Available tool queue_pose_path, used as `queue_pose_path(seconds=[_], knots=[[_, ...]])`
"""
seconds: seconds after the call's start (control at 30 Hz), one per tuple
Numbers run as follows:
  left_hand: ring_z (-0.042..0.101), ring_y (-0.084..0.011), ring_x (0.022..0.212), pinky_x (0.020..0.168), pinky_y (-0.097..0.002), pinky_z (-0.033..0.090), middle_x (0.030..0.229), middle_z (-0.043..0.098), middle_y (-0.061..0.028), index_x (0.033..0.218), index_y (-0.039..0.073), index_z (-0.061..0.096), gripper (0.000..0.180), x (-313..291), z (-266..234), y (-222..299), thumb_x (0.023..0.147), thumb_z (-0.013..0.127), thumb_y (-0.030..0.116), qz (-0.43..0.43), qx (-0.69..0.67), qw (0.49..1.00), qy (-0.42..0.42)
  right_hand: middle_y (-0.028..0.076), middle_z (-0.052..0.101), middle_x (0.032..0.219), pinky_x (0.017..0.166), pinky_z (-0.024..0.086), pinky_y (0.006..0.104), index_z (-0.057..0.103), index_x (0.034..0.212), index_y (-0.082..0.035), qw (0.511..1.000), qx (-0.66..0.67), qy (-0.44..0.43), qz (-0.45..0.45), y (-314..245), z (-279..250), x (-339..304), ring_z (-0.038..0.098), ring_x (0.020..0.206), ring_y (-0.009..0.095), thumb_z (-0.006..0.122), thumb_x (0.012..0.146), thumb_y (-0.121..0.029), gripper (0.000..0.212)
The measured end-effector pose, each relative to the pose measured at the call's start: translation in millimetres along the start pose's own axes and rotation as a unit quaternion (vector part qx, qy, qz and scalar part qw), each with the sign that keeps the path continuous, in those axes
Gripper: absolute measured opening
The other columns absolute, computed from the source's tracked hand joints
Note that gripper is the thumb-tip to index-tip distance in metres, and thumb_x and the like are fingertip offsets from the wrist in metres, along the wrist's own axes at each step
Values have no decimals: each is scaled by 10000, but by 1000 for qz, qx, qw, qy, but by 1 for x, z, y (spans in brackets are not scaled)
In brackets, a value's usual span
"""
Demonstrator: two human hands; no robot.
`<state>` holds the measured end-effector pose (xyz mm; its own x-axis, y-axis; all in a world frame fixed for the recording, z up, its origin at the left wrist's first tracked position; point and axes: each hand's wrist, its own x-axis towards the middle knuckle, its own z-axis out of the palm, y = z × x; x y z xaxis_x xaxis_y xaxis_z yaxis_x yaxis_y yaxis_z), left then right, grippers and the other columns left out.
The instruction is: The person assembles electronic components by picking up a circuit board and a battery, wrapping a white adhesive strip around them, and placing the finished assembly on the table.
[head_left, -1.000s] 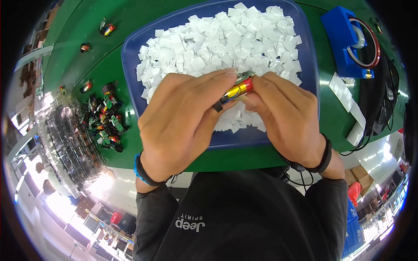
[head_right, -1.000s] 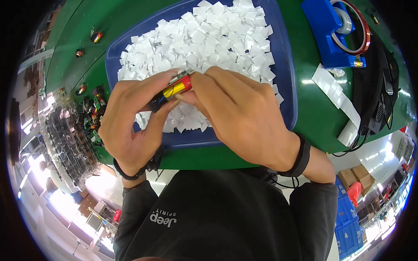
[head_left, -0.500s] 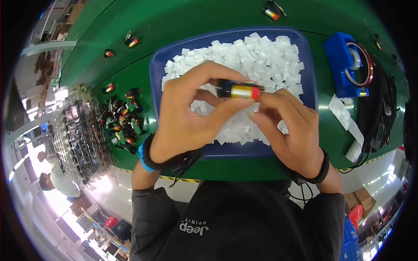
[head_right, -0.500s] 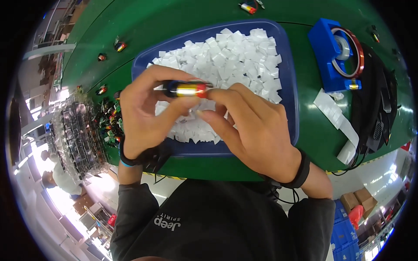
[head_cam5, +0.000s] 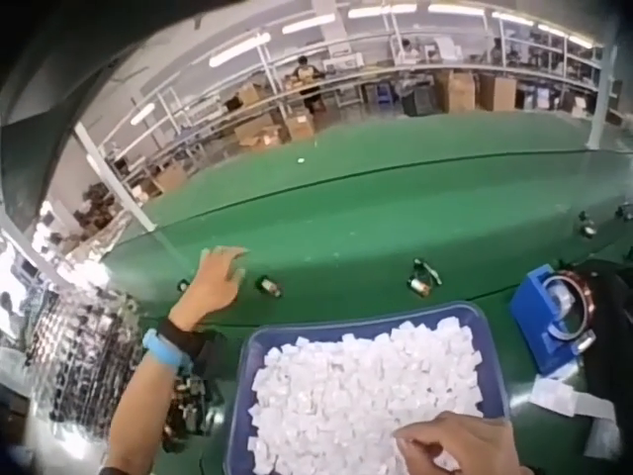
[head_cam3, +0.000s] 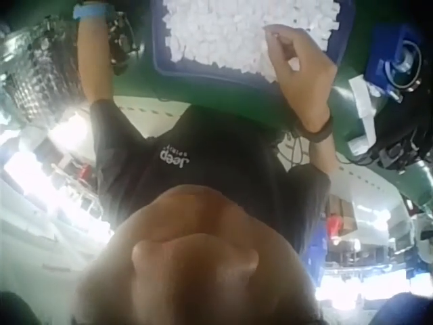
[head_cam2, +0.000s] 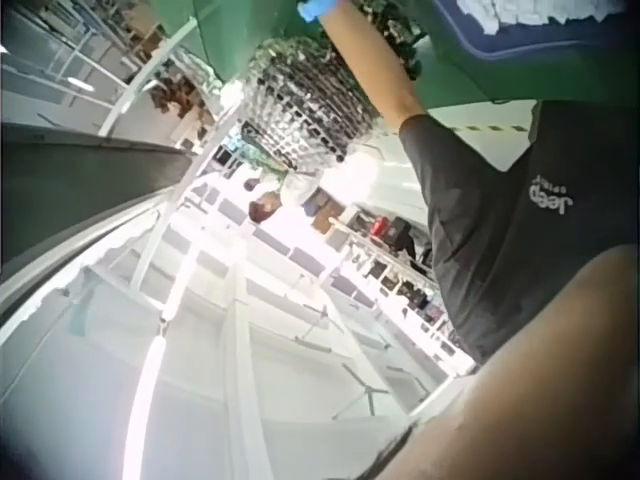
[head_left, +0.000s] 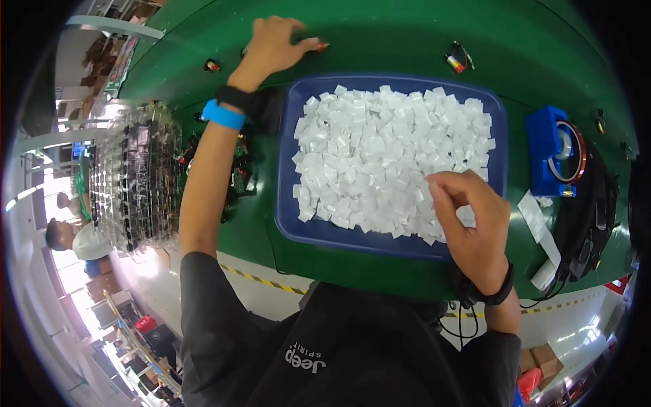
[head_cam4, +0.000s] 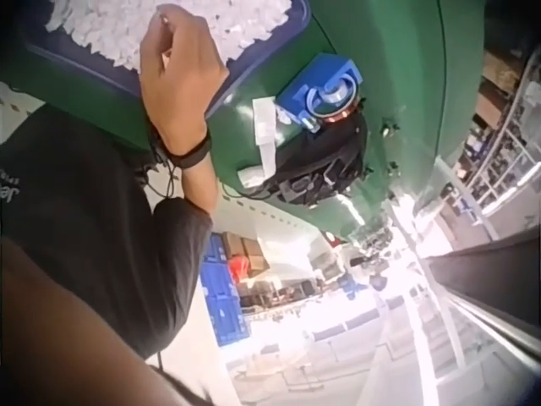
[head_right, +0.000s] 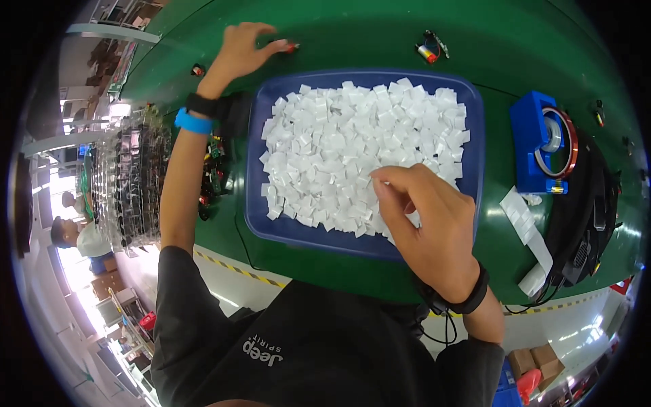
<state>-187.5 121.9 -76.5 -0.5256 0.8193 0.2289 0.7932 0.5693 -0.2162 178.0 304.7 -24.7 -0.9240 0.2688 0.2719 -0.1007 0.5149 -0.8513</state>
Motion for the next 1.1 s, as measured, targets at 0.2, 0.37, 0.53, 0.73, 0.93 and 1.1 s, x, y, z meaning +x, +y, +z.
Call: queue_pose_path(seconds=[0.2, 0.37, 0.53, 0.73, 0.93, 1.1], knots=[[586, -258, 1141, 978, -394, 405, 1234, 604, -124, 1263, 128, 556, 408, -55, 9, -121, 883, 675, 216, -66, -115, 988, -81, 52, 627, 694, 502, 464, 237, 654, 902, -34, 999, -13, -22, -22, 3, 1, -4, 620, 572, 144, 690, 823, 16, 101], [627, -208, 1023, 860, -357, 506, 1154, 611, -110, 1204, 93, 535, 390, -75, -12, -121, 848, 685, 38, -120, -292, 936, -156, 50, 617, 680, 487, 454, 241, 653, 900, -36, 998, -22, -37, -47, 2, 2, 1, 612, 554, 146, 691, 815, 22, 110], [639, -273, 862, 746, -355, 518, 955, 620, -121, 1129, 75, 503, 370, -78, -83, -38, 823, 701, 8, -104, -279, 954, -49, 59, 619, 689, 498, 447, 243, 657, 903, -26, 997, -16, -41, -60, 3, 2, -1, 605, 554, 149, 691, 808, 36, 119], [633, -286, 805, 701, -347, 525, 912, 587, -120, 1137, 87, 557, 378, -81, -142, 93, 800, 716, 20, -54, -402, 914, -18, 77, 664, 771, 546, 470, 240, 647, 1006, -11, 994, 25, -79, -70, -1, 0, -3, 649, 640, 155, 698, 810, 37, 208], [640, -275, 808, 666, -336, 530, 912, 579, -122, 1054, 94, 612, 318, -86, -155, 168, 769, 709, -8, 24, -445, 894, -53, 98, 681, 860, 587, 521, 237, 591, 1115, 6, 994, 101, -50, 8, 3, 5, -6, 694, 752, 168, 722, 806, 13, 336], [658, -265, 872, 693, -328, 546, 996, 617, -103, 1030, 98, 621, 310, -94, -151, 194, 758, 699, -31, 34, -433, 900, -38, 103, 685, 928, 623, 559, 243, 572, 1147, 17, 963, 225, -62, 134, 1, 0, -6, 693, 806, 154, 715, 829, 5, 349]])
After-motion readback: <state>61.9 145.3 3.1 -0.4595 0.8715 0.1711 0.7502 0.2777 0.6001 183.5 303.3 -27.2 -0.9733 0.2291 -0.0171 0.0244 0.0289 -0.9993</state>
